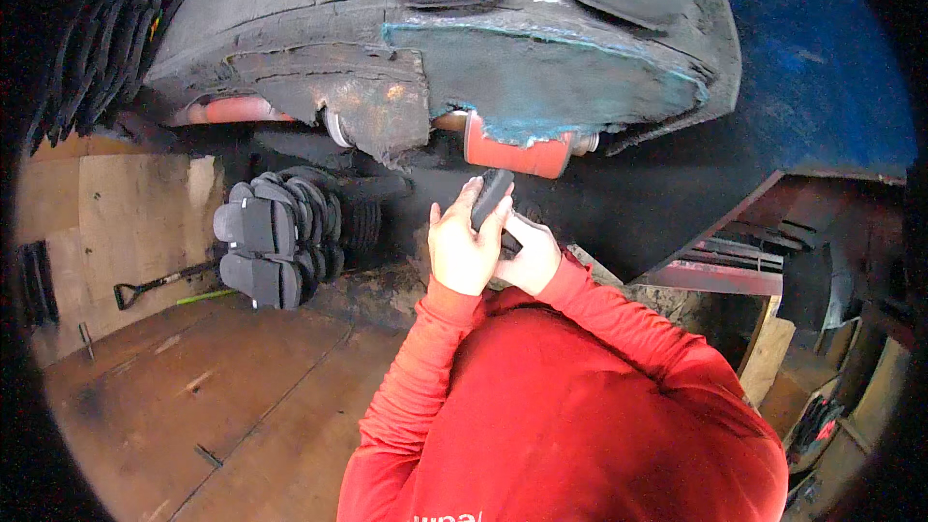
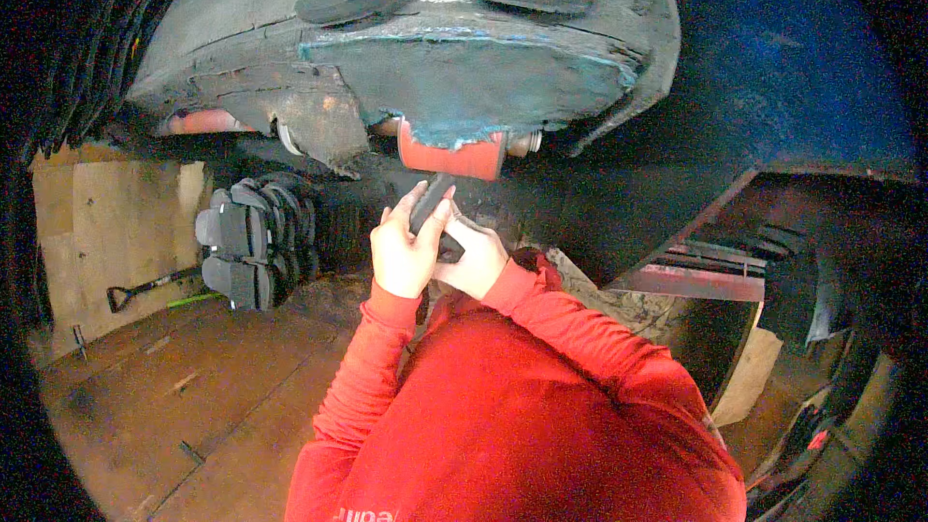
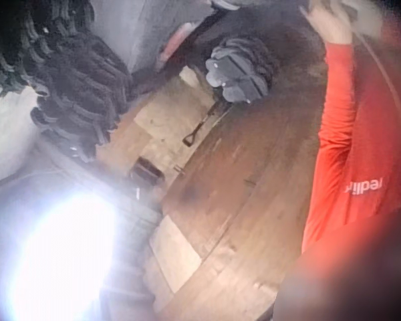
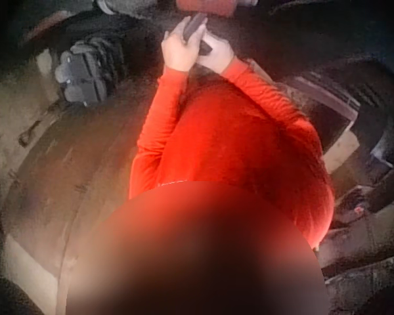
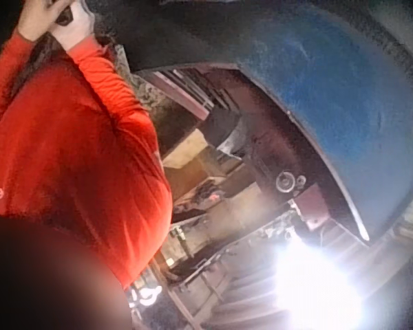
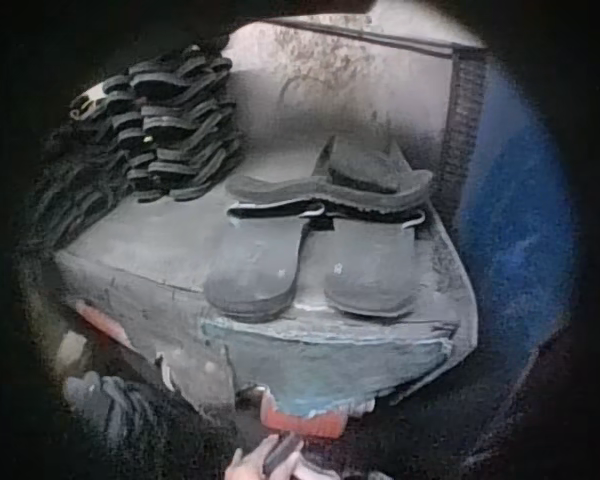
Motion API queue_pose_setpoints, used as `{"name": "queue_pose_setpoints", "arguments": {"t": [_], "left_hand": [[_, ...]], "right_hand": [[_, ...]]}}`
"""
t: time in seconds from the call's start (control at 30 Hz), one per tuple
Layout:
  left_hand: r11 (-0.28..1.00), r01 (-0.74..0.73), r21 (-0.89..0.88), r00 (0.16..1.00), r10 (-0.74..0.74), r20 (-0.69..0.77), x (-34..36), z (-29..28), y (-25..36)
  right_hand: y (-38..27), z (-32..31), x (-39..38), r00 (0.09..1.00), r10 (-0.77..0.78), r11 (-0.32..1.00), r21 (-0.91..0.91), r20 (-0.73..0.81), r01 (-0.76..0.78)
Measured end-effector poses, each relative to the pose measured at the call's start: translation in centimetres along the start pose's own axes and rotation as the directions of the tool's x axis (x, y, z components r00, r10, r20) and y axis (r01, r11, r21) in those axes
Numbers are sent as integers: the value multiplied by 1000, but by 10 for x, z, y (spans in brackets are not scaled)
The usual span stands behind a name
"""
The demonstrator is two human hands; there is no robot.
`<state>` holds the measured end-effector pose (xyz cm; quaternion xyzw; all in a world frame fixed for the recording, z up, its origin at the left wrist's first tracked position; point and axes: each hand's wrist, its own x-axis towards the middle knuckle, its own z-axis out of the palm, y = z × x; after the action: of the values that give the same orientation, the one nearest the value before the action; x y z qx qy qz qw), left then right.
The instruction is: The person repeatedly picks up black flip-flops from a stack and rubs their soles against a red grinding wheel mounted on a bench. Each sandal is smoothed briefly and then placed back on the pile. The process continues for multiple sandals throughout the clip.
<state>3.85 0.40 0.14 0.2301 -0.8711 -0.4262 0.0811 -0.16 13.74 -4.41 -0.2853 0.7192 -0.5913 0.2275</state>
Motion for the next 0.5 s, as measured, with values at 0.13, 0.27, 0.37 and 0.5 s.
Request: {"name": "queue_pose_setpoints", "arguments": {"t": [0.13, 0.27, 0.37, 0.5], "left_hand": [[996, -26, 81, 1000, 25, 17, -3, -13, 2], [988, -25, 153, 997, 13, 80, 22, -1, 3], [982, -40, 185, 998, 29, 60, 34, 17, 0], [987, -22, -159, 998, 11, -68, 13, 26, -15]], "right_hand": [[-6, 4, -4, 999, 14, 1000, 14, 47, -14], [-3, -1, 5, 988, 151, 985, 84, 34, -154], [5, -11, 15, 991, 133, 991, 31, -8, -133], [12, -23, 14, 991, 79, 980, -191, 110, -57]]}}
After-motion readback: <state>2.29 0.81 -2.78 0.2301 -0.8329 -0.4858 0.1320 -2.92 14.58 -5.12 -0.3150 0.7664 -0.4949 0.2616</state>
